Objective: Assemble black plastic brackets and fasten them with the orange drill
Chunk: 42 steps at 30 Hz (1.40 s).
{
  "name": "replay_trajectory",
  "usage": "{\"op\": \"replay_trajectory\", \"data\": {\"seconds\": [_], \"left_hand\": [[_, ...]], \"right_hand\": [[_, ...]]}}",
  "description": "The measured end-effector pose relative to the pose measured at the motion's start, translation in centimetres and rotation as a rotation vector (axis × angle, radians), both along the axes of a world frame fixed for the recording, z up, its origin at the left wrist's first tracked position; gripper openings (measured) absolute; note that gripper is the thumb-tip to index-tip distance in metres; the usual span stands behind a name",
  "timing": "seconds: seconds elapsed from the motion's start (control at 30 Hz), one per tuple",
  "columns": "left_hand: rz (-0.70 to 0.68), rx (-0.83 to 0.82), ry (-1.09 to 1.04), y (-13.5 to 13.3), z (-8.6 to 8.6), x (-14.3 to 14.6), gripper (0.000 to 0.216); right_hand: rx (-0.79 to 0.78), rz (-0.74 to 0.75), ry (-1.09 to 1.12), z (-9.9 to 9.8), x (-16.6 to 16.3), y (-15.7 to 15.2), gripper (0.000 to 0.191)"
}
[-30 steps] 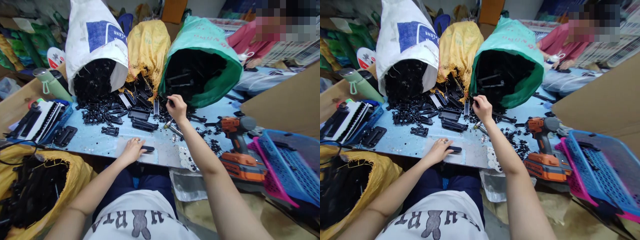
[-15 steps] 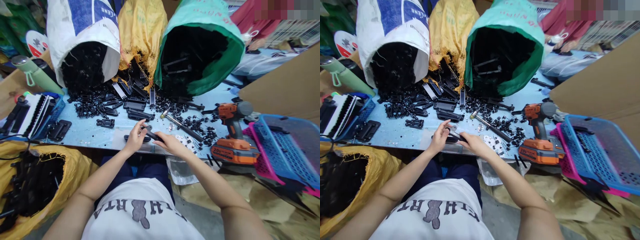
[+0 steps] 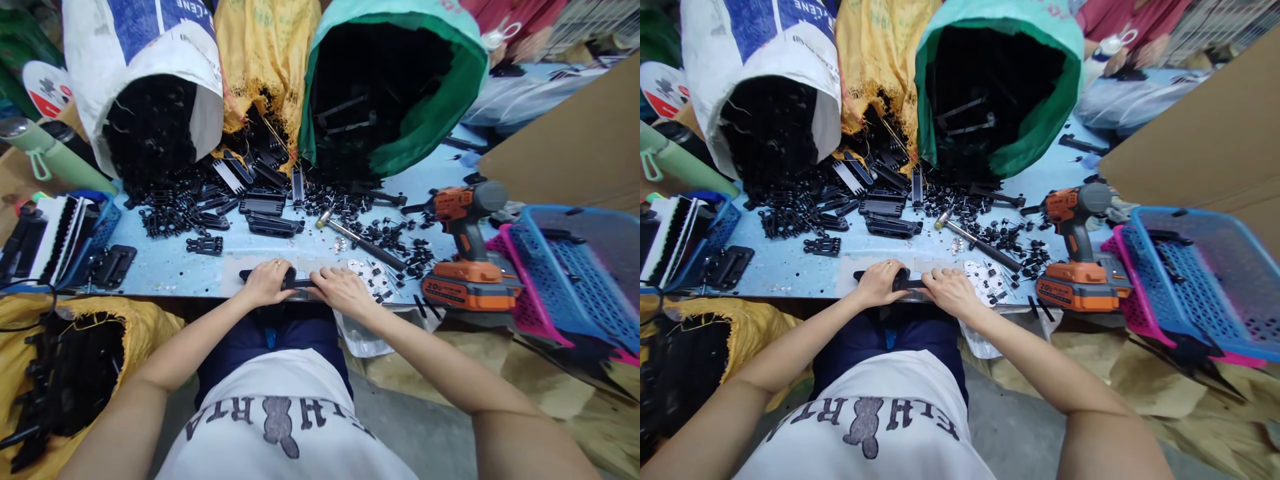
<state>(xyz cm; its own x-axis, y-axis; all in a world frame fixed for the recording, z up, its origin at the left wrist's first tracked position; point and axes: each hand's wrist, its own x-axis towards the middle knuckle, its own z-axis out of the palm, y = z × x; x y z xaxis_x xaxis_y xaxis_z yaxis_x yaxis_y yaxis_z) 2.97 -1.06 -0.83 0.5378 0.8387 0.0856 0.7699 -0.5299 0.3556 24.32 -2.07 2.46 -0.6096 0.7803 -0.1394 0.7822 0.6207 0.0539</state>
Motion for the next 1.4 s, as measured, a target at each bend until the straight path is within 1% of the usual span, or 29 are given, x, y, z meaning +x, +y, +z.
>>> {"op": "replay_trajectory", "data": {"seconds": [0.1, 0.2, 0.27, 0.33, 0.37, 0.43, 0.5, 0.57, 0.63, 0.67, 0.73, 0.8, 0.87, 0.9, 0.97, 1.03, 1.13, 1.2, 1.27, 1.3, 1.4], "left_hand": [[0.003, 0.037, -0.060, -0.2, -0.7, -0.5, 0.043], [0.036, 0.035, -0.067, -0.4, -0.9, -0.7, 0.049], [0.028, -0.004, -0.022, -0.2, -0.5, -0.3, 0.053], [-0.018, -0.017, 0.010, 0.6, 0.3, 0.7, 0.057], [-0.033, 0.001, 0.010, 1.5, 0.8, 1.5, 0.055], [-0.019, 0.072, -0.004, 4.2, 1.9, 3.6, 0.043], [0.053, 0.111, 0.038, 8.0, 2.7, 5.8, 0.031], [0.089, 0.068, 0.127, 11.9, 3.0, 7.8, 0.030], [0.131, 0.008, 0.185, 14.9, 2.9, 9.4, 0.027], [0.144, -0.008, 0.195, 15.9, 2.8, 9.9, 0.025], [0.148, -0.008, 0.189, 16.7, 2.6, 10.5, 0.024], [0.145, 0.018, 0.181, 16.1, 2.7, 10.2, 0.023], [0.157, 0.065, 0.080, 14.4, 3.1, 8.9, 0.023], [0.177, 0.085, -0.021, 13.3, 3.3, 7.9, 0.022], [0.256, 0.089, -0.317, 10.5, 3.5, 5.1, 0.020], [0.384, 0.012, -0.630, 7.4, 3.1, 2.0, 0.019], [0.611, -0.206, -0.975, 3.1, 1.7, -1.9, 0.022], [0.703, -0.317, -1.091, 1.3, 0.5, -3.4, 0.026], [0.747, -0.366, -1.125, 0.4, -0.4, -4.0, 0.027], [0.762, -0.375, -1.120, 0.2, -0.7, -4.1, 0.027], [0.789, -0.381, -1.045, 0.2, -0.7, -4.4, 0.023]], "right_hand": [[0.041, 0.022, 0.001, 1.0, -0.3, 0.0, 0.038], [0.065, 0.071, 0.005, 1.4, 0.0, 0.7, 0.035], [0.061, 0.109, 0.015, 1.1, 0.6, 1.5, 0.036], [0.059, 0.127, 0.045, 0.2, 1.4, 2.2, 0.039], [0.064, 0.124, 0.067, -0.4, 1.9, 2.5, 0.040], [0.088, 0.101, 0.111, -1.7, 2.7, 2.6, 0.041], [0.103, 0.080, 0.143, -2.8, 3.3, 2.1, 0.041], [0.091, 0.064, 0.171, -3.6, 3.6, 1.5, 0.041], [0.071, 0.040, 0.208, -3.7, 3.9, 1.4, 0.038], [0.075, 0.009, 0.229, -3.6, 4.1, 1.7, 0.036], [0.125, -0.113, 0.256, -3.0, 4.8, 3.3, 0.033], [0.195, -0.282, 0.238, -2.2, 5.6, 5.9, 0.030], [0.205, -0.416, 0.176, -1.5, 6.4, 8.9, 0.028], [0.181, -0.458, 0.139, -1.3, 6.7, 10.3, 0.027], [0.115, -0.505, 0.071, -1.2, 6.9, 12.5, 0.023], [0.074, -0.517, 0.035, -1.3, 6.9, 13.6, 0.021], [0.116, -0.501, 0.107, -1.2, 6.6, 13.4, 0.022], [0.162, -0.491, 0.246, -0.8, 6.3, 12.4, 0.024], [0.159, -0.440, 0.415, -0.3, 5.7, 11.1, 0.023], [0.133, -0.389, 0.493, 0.0, 5.3, 10.4, 0.021], [-0.015, -0.232, 0.647, 0.8, 3.7, 8.3, 0.016]]}}
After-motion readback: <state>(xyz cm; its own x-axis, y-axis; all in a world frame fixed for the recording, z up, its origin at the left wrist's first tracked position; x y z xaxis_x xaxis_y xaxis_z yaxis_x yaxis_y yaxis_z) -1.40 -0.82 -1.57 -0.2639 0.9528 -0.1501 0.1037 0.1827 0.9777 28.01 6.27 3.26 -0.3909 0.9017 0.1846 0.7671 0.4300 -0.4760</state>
